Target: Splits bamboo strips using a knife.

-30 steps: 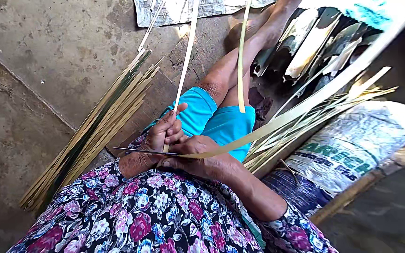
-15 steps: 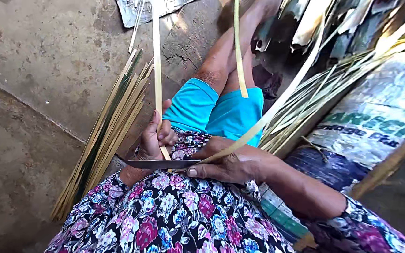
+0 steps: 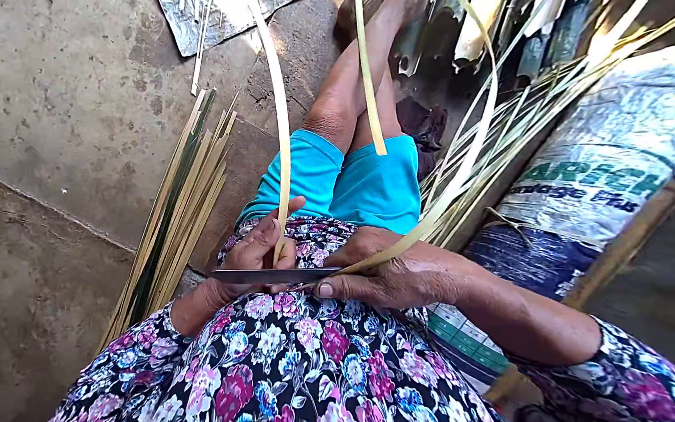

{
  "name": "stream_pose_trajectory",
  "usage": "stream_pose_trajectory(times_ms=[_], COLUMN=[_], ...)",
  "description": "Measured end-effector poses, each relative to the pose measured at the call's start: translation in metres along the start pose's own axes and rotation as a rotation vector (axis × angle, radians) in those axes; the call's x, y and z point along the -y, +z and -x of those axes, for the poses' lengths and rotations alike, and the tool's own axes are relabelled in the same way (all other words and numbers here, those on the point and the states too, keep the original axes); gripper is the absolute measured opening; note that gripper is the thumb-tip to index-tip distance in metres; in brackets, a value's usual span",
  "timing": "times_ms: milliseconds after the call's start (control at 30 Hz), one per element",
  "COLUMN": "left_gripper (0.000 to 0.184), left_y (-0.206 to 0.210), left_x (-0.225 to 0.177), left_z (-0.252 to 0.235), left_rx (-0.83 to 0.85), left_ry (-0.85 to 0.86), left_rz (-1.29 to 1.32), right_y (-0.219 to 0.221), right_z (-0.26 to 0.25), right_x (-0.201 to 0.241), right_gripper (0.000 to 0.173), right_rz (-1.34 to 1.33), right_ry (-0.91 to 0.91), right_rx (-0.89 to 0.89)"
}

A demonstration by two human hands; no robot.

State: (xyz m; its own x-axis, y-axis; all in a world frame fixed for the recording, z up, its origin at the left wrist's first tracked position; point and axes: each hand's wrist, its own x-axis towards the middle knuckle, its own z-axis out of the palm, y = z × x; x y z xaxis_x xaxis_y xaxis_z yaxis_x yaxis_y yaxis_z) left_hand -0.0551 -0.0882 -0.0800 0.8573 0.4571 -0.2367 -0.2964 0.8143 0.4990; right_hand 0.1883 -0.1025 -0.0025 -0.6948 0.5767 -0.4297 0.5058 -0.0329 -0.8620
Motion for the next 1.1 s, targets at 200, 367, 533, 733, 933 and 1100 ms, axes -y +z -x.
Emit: stream_pose_trajectory(times_ms=[200,367,533,733,933,1100], left_gripper=[0.045,0.034,0.030,0.031,0.033,0.030], left_y=[0.004,0.008,0.007,0.012,0.012,-0.001], left_x=[-0.001,-0.014,-0.015,-0.012,-0.009,-0.019], left_z=[0.006,-0.012,-0.018,-0.022,-0.018,-0.012], left_rx=[-0.134,-0.437,-0.414,-0.384,-0.468,-0.370], left_ry=[-0.013,0.082,0.014,0.046,0.334,0.652], left_rz=[-0.344,-0.756,-0.676,-0.423,-0.945,-1.023], right_y=[-0.051,-0.072,-0.075,-0.071,-0.063,-0.054], right_z=[0.042,0.013,-0.001,-0.005,0.010,0.070], right_x=[0.007,0.012,-0.013,-0.020,-0.008,0.011], right_gripper=[0.041,0.021,0.018,0.016,0.021,0.021], right_rz=[-0.061,-0.203,-0.502,-0.517,-0.077,0.083], right_ry=[0.117,0.364,0.261,0.220,0.177,0.177], right_rx=[-0.216,-0.204,-0.183,-0.160,-0.475,-0.831])
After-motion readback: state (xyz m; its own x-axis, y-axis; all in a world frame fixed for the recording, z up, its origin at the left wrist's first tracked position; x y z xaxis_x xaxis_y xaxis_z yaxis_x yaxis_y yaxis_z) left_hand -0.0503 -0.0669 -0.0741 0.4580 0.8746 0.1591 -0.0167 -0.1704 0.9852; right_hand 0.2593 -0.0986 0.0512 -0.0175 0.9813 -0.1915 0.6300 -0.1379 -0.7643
